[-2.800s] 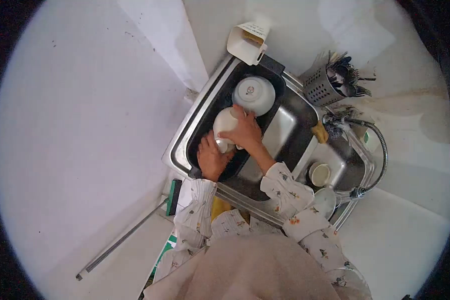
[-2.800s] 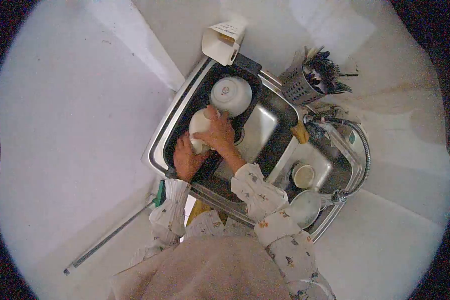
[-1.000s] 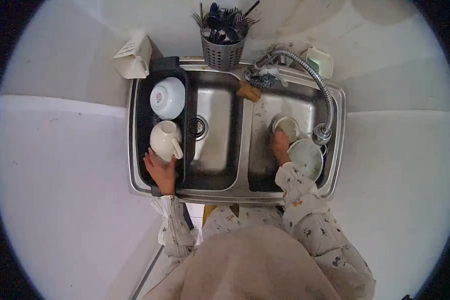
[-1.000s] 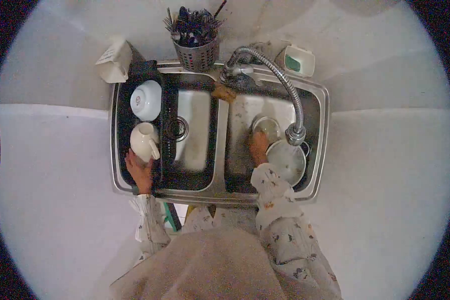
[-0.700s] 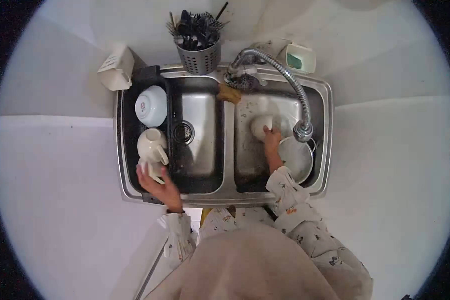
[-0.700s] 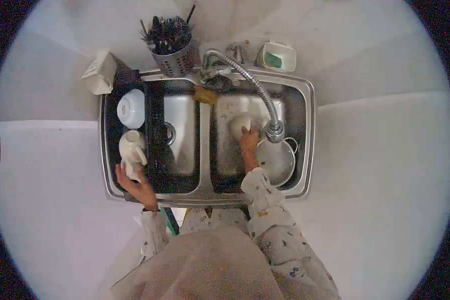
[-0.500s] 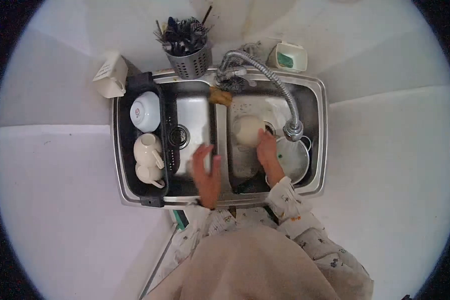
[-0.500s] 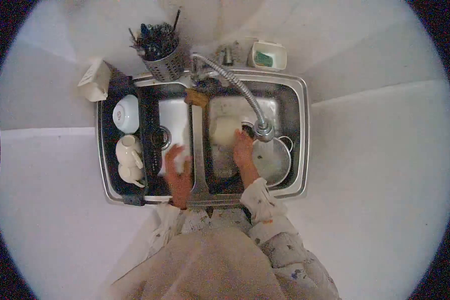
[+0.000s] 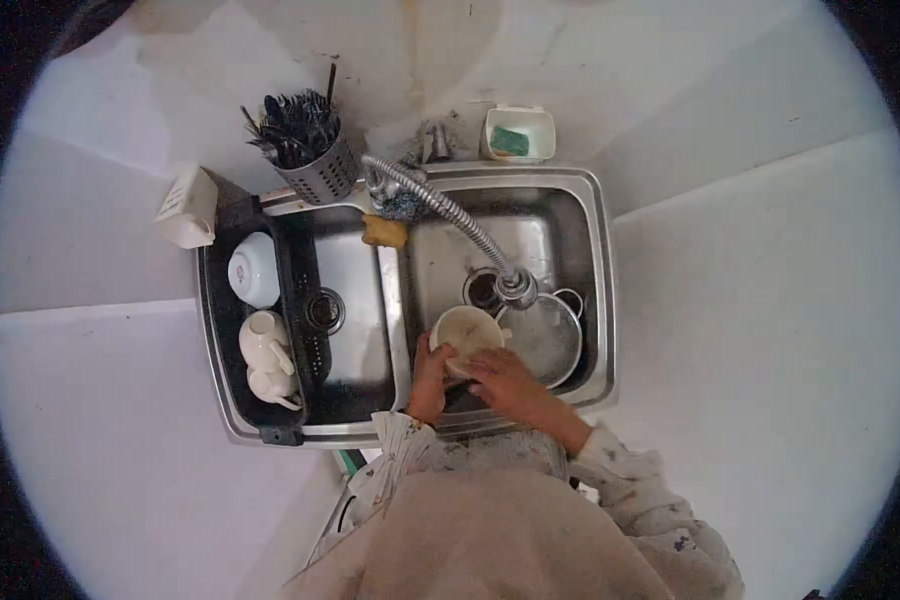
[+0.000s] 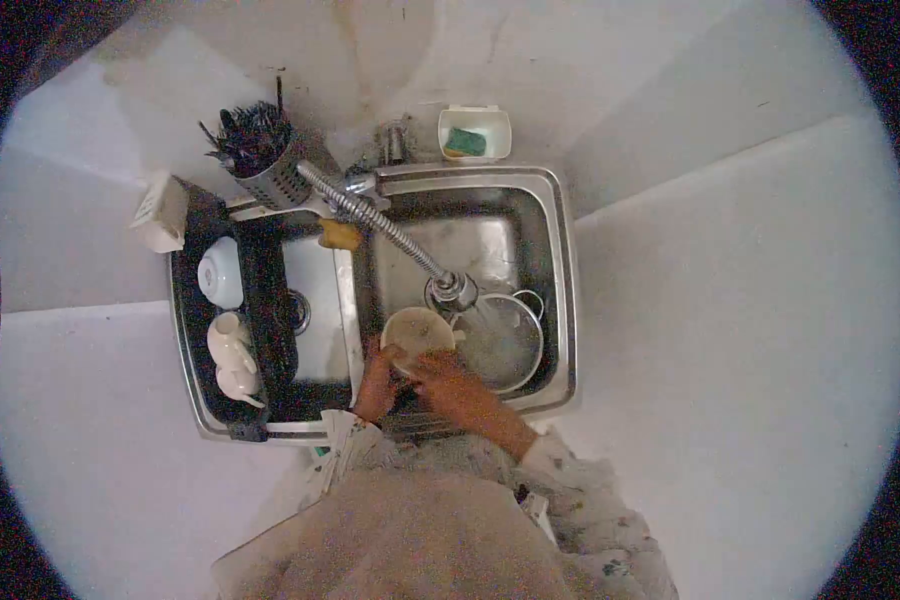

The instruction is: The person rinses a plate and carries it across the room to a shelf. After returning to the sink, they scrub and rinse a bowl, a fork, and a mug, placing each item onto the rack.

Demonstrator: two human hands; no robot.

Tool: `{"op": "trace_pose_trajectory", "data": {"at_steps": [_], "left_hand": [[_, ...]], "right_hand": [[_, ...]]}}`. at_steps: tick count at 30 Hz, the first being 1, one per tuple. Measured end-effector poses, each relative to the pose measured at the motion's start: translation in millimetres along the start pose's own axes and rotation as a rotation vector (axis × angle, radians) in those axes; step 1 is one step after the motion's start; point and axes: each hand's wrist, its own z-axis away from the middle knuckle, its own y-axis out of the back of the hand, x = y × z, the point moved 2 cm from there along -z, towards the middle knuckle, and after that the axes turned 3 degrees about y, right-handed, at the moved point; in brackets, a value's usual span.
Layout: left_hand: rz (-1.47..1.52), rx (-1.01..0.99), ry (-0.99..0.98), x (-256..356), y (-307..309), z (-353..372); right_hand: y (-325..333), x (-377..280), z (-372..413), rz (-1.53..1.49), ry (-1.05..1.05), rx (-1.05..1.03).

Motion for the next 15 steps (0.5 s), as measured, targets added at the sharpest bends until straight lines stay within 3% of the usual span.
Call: {"op": "trace_pose_trajectory", "data": {"at_steps": [2, 4, 5, 6, 7, 8, 11, 13, 15], "left_hand": [[0.044, 0.01, 0.02, -9.6, 5.9, -8.3], [-0.105, 0.03, -0.203, -26.6, 25.1, -30.7], [-0.094, 0.038, -0.203, -25.5, 23.2, -29.6], [-0.197, 0.093, -0.271, -19.6, 20.1, -27.4], [-0.301, 0.151, -0.34, -16.2, 18.6, -26.3], [-0.309, 0.168, -0.385, -19.3, 19.6, -29.7], [-0.123, 0.106, -0.452, -9.6, 6.4, -14.5], [-0.123, 0.176, -0.417, -2.8, -0.6, -3.4], [-0.12, 0.246, -0.384, -0.2, -4.4, 2.6]], "right_hand": [[52.9, 24.0, 8.5, -0.197, -0.314, -0.54], [100.3, 64.2, 10.1, -0.093, -0.385, -0.471], [120.0, 90.2, -2.4, -0.053, -0.462, -0.36], [133.3, 115.6, -16.2, -0.17, -0.549, -0.089], [143.8, 143.7, -40.1, -0.036, -0.448, 0.132], [163.3, 140.1, -76.1, -0.029, -0.54, 0.254], [163.1, 206.3, -172.0, 0.251, -0.283, 0.31], [130.7, 265.9, -217.0, 0.295, -0.067, 0.304], [122.7, 270.8, -236.4, 0.368, -0.084, 0.184]]}}
